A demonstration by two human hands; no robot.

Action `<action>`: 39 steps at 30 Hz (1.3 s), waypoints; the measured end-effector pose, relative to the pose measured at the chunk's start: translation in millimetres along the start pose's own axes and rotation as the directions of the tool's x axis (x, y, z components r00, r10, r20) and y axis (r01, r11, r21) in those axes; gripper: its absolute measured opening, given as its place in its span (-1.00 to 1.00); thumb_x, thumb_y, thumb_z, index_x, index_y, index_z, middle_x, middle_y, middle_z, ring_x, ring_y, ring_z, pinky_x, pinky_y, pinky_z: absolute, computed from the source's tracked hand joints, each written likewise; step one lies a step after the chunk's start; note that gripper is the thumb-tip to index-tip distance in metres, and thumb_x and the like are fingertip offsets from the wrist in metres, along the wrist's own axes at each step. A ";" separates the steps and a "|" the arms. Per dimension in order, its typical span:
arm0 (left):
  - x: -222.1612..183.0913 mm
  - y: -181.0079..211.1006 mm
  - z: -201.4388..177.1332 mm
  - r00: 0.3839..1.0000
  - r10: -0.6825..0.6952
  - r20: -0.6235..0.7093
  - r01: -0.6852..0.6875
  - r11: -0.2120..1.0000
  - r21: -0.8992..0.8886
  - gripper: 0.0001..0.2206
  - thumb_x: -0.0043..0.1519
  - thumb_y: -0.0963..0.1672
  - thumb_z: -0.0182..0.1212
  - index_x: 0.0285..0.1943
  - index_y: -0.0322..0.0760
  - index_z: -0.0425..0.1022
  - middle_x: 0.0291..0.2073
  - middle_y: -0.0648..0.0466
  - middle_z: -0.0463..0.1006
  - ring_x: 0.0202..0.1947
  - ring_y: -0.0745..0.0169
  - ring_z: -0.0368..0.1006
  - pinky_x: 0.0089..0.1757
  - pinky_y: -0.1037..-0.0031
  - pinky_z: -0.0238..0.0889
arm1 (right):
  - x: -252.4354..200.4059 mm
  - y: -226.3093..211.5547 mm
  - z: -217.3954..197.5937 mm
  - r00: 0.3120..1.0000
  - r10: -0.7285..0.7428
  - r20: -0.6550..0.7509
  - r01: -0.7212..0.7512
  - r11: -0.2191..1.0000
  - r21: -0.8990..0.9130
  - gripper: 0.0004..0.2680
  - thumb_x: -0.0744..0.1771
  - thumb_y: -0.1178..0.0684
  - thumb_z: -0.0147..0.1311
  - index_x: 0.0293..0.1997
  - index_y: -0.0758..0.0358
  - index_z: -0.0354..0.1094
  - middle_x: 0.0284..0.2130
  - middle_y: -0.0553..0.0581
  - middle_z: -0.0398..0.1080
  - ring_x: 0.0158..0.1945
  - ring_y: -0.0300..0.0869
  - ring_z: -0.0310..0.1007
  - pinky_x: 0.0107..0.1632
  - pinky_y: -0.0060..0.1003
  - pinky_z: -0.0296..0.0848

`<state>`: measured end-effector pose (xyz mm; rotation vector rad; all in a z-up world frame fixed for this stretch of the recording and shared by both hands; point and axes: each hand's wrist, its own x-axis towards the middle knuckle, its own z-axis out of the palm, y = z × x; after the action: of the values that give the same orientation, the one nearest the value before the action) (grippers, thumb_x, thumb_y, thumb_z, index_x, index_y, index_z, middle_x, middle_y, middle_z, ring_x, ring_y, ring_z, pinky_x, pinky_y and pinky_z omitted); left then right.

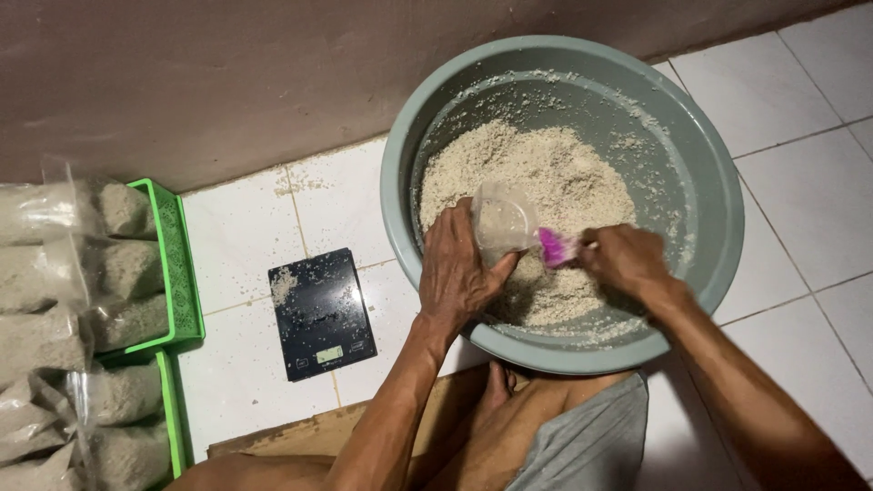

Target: The person scoops a light-colored granular powder from a large basin into small plastic bags using a pink scoop. Each filled bag is placed on a digital scale to verify weight, then tied and set aside in a green tray. The process is repeated for multiple bags.

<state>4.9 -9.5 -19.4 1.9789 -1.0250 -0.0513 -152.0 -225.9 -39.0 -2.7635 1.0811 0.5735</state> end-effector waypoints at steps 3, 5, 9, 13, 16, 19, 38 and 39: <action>-0.3 3.2 -1.6 1.000 0.016 -0.026 -0.017 0.999 -0.027 -0.28 0.01 0.06 0.35 0.26 -0.38 0.16 -0.18 -0.11 0.33 -0.06 -0.20 0.39 0.09 0.05 0.20 | 17.7 -18.3 25.4 0.996 -0.048 0.076 0.035 0.985 0.170 -0.79 0.31 -0.07 -0.03 -0.04 -0.03 0.50 -0.21 0.19 0.58 0.05 0.19 0.49 0.13 0.16 0.38; -1.1 4.9 -2.6 1.000 0.003 -0.020 -0.003 1.000 -0.023 -0.28 -0.01 0.04 0.38 0.26 -0.38 0.16 -0.17 -0.12 0.34 -0.06 -0.20 0.40 0.10 0.09 0.20 | 30.2 -18.8 41.0 0.991 -0.049 0.124 0.021 0.976 0.217 -0.79 0.30 -0.04 -0.05 -0.06 -0.07 0.51 -0.18 0.17 0.57 0.05 0.18 0.49 0.14 0.14 0.37; 1.1 6.4 -3.2 1.000 0.008 -0.018 -0.008 1.000 0.013 -0.27 -0.02 0.04 0.39 0.25 -0.37 0.17 -0.17 -0.09 0.33 -0.06 -0.16 0.40 0.10 0.10 0.21 | 34.8 -12.9 39.8 0.989 -0.038 0.141 -0.003 0.959 0.282 -0.81 0.29 -0.08 -0.04 -0.12 -0.14 0.51 -0.22 0.10 0.57 0.05 0.15 0.49 0.14 0.15 0.37; -1.5 5.5 -6.9 1.000 -0.004 -0.021 0.003 1.000 -0.027 -0.27 -0.03 0.03 0.40 0.25 -0.39 0.16 -0.17 -0.12 0.34 -0.06 -0.21 0.40 0.09 0.06 0.20 | 25.2 -10.7 25.9 0.988 -0.019 0.152 -0.033 0.942 0.334 -0.80 0.29 -0.12 -0.01 -0.10 -0.09 0.53 -0.20 0.18 0.57 0.07 0.17 0.47 0.15 0.13 0.37; -0.5 6.0 -7.5 1.000 0.007 -0.011 -0.008 0.998 -0.058 -0.28 0.01 0.04 0.35 0.26 -0.41 0.16 -0.17 -0.13 0.33 -0.07 -0.22 0.39 0.08 0.05 0.20 | 18.3 1.8 17.4 0.989 0.011 0.146 -0.064 0.928 0.366 -0.80 0.30 -0.10 0.00 -0.09 -0.03 0.53 -0.21 0.24 0.57 0.07 0.20 0.47 0.15 0.13 0.36; -0.4 4.8 -4.4 0.999 0.021 -0.024 -0.022 0.999 -0.039 -0.27 0.01 0.05 0.36 0.26 -0.43 0.16 -0.17 -0.16 0.33 -0.07 -0.26 0.39 0.08 0.03 0.20 | 3.6 6.5 -12.8 0.992 0.051 0.116 -0.094 0.908 0.408 -0.81 0.30 -0.10 0.02 -0.12 -0.03 0.54 -0.26 0.23 0.57 0.02 0.17 0.49 0.12 0.11 0.37; -2.6 -13.0 15.8 0.992 0.124 -0.036 -0.115 0.976 0.186 -0.24 0.12 0.19 0.19 0.26 -0.43 0.14 -0.05 -0.18 0.37 -0.05 -0.07 0.34 -0.06 0.15 0.27 | -67.3 -33.8 -189.1 0.996 -0.074 -0.049 0.078 0.993 0.085 -0.72 0.32 -0.27 -0.05 0.06 -0.16 0.42 -0.40 -0.03 0.58 -0.68 -0.22 0.27 -0.60 -0.38 0.20; -3.6 -14.3 17.2 0.992 0.124 -0.037 -0.115 0.976 0.186 -0.24 0.12 0.19 0.19 0.26 -0.43 0.14 -0.05 -0.18 0.37 -0.05 -0.07 0.34 -0.06 0.15 0.27 | -69.4 -44.7 -187.2 0.996 -0.074 -0.050 0.078 0.993 0.084 -0.72 0.32 -0.27 -0.05 0.06 -0.16 0.42 -0.40 -0.03 0.58 -0.68 -0.22 0.27 -0.60 -0.38 0.20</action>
<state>4.9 -15.0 -41.4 2.0680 -1.1501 0.1620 -111.9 -194.9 159.2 -2.7420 0.9801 0.4443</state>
